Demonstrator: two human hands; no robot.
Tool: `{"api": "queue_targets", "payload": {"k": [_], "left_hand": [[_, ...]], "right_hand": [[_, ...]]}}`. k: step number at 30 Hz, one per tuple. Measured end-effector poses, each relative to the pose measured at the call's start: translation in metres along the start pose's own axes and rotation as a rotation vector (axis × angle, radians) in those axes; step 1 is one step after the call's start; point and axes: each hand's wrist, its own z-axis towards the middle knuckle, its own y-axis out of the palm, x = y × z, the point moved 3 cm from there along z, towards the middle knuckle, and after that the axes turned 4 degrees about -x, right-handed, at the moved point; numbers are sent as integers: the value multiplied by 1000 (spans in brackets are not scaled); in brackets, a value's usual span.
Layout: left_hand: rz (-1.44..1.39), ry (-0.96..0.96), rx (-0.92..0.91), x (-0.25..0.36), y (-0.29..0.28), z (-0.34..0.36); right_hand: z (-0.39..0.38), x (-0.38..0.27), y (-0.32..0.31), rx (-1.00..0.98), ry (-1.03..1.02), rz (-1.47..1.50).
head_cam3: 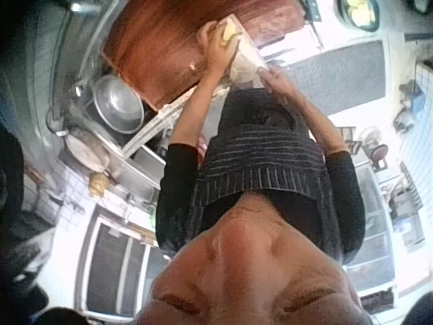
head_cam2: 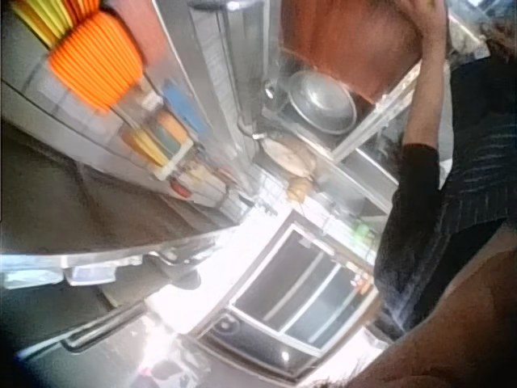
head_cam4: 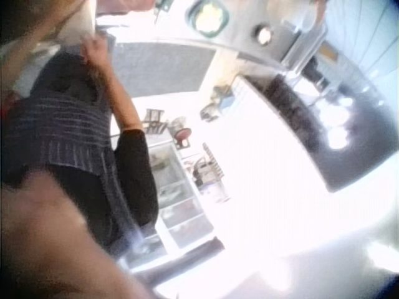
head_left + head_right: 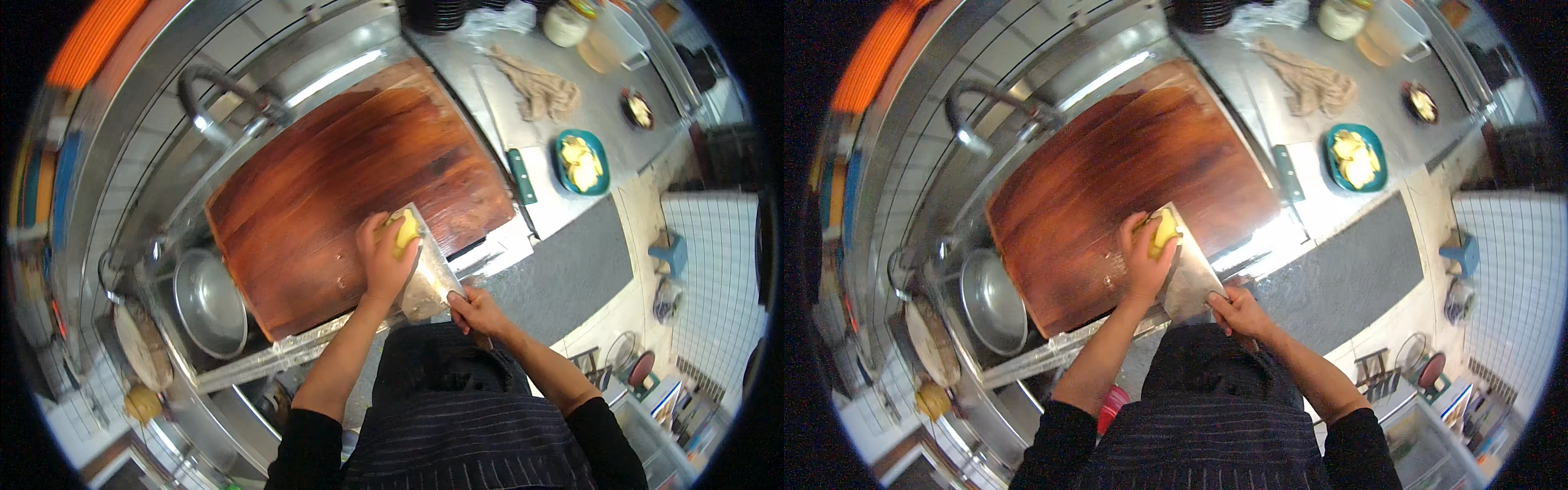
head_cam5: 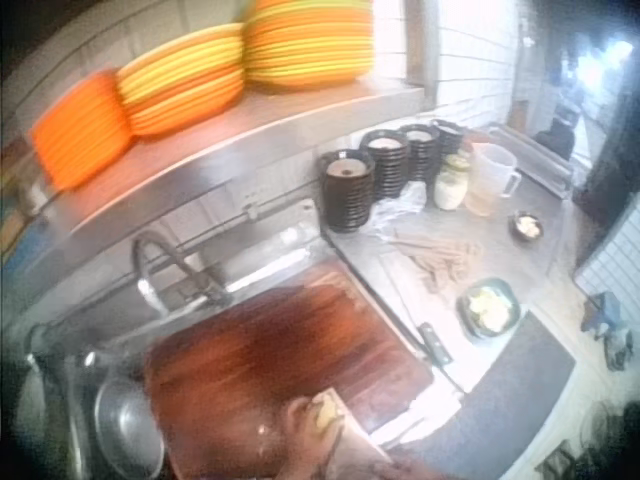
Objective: The person selects ginger from a container, washes it in a sink, and slices it on a wooden cutting board using a knife. The sliced ginger is placed into a small bowl. The person also retrieves a container from a refrigerator and places it on the counter.
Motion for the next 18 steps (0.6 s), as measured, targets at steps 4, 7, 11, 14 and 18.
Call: {"api": "queue_targets", "payload": {"k": [4, 7, 11, 14, 18], "left_hand": [[-99, 99, -56, 40, 27, 25], [-182, 281, -147, 90, 75, 59], [-268, 526, -369, 175, 140, 101], [-351, 605, -373, 209, 191, 124], [-300, 659, -359, 223, 236, 155]], "right_hand": [[-35, -8, -28, 117, -89, 86], [-71, -21, -57, 307, -136, 192], [-109, -37, -97, 570, -164, 438], [-125, -56, -133, 688, -189, 513], [-150, -58, -163, 693, -138, 549]]}}
